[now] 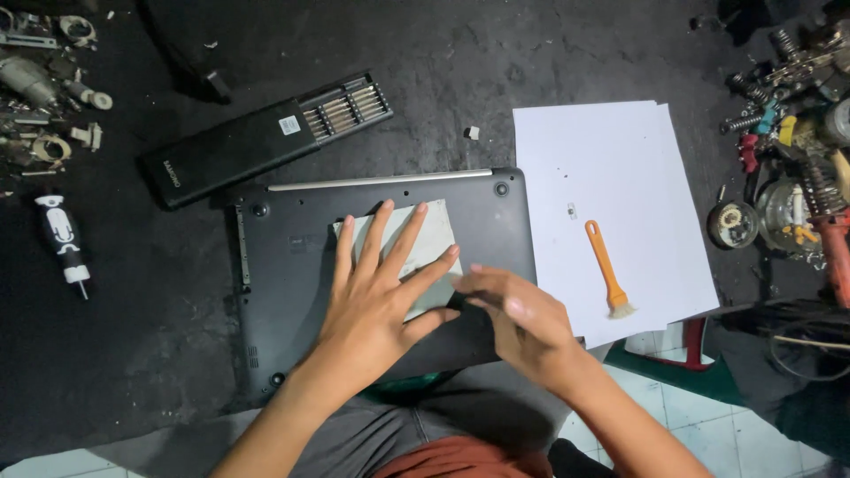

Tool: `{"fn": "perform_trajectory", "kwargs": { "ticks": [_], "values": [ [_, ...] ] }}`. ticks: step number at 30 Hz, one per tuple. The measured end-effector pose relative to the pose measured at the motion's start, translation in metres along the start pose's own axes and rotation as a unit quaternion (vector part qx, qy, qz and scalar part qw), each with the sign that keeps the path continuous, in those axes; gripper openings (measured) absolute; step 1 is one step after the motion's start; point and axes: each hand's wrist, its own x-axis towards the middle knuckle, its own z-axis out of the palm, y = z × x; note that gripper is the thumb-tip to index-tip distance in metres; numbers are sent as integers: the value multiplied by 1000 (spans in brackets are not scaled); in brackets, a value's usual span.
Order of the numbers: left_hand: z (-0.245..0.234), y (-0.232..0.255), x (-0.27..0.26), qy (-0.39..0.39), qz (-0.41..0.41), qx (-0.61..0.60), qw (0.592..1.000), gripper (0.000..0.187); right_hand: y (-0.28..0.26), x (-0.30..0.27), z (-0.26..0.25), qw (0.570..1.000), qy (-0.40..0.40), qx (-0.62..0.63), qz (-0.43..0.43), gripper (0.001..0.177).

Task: The person uses a screwdriver to remove screws from a metal cover on the back of a laptop. They then remove the cover and set it aside. Finally, they use the screwdriver to unscrew the back panel of the laptop and lift it off, revealing the internal components.

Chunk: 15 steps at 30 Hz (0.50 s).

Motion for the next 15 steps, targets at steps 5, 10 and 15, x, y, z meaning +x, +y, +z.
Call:
{"fn": "perform_trajectory", "kwargs": {
  "ticks": [5,10,15],
  "values": [
    [2,0,0,6,-3,7,1000,63,-7,15,-4,990,59,-112,-60,88],
    [0,0,0,4,1,4,1000,63,7,7,17,989,117,-46,-78,69],
    [0,1,-3,-14,12,18,1000,63,13,-23,40,964,260,28,36,42]
  ]
}}
